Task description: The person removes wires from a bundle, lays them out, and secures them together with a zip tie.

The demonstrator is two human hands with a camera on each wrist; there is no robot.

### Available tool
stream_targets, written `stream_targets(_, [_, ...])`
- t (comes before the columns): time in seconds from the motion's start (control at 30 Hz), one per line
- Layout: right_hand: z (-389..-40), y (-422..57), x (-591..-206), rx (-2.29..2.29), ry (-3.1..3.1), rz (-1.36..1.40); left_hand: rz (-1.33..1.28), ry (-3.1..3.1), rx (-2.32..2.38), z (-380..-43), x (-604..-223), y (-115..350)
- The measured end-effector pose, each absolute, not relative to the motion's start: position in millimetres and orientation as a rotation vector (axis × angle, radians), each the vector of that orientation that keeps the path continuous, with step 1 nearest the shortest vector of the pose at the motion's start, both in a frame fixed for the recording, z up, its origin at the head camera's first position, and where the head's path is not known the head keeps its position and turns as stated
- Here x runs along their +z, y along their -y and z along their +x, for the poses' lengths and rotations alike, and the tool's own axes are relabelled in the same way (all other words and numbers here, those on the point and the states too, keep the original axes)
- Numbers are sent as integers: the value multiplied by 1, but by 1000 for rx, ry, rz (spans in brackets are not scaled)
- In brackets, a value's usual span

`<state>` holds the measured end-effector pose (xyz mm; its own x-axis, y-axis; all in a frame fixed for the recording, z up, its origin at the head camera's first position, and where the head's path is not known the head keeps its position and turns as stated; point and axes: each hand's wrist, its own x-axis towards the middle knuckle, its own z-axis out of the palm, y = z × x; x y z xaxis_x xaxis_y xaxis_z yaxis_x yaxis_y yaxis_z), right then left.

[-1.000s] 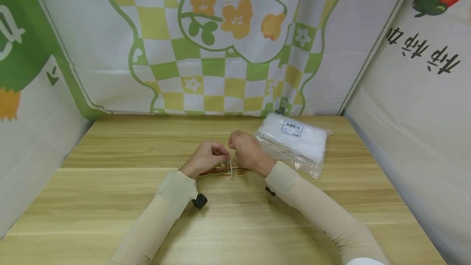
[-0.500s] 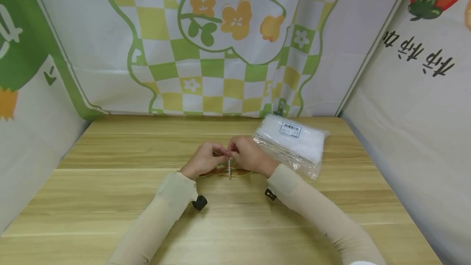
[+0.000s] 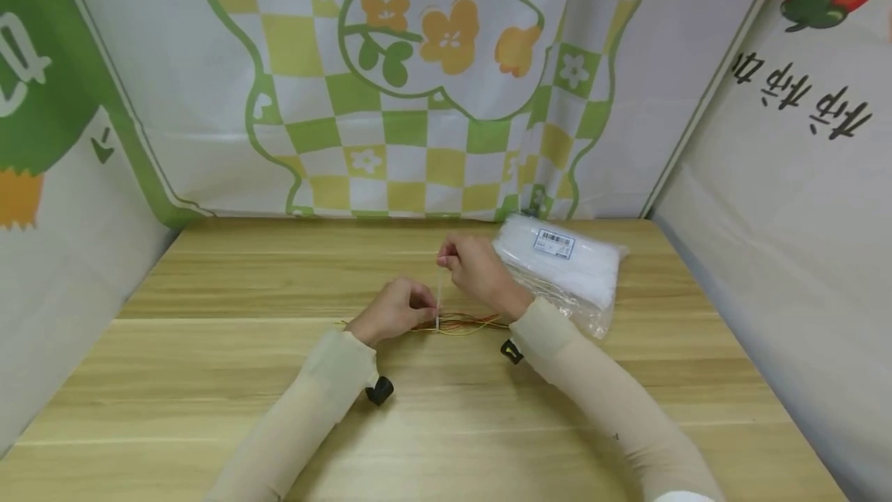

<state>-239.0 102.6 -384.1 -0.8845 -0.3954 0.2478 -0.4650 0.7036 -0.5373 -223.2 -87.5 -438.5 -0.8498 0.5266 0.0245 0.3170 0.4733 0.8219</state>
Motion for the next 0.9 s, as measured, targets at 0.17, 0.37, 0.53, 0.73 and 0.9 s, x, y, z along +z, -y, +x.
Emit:
stream_targets(0.17, [-241, -107, -389, 1051, 2878, 772, 720, -2489, 1289, -222, -438, 87])
stream_targets(0.37, [-235, -112, -407, 954, 2914, 915, 689, -2511, 1296, -223, -438, 84])
stream_targets(0.53, [-234, -108, -404, 919, 2811, 814, 668, -2496, 1308, -223, -432, 82])
stream_targets(0.73, [-241, -106, -390, 961, 2730, 698, 740, -2472, 1244, -219, -430, 81])
stream_targets(0.9, [-246, -103, -391, 917, 2728, 712, 748, -2498, 1217, -213, -433, 83])
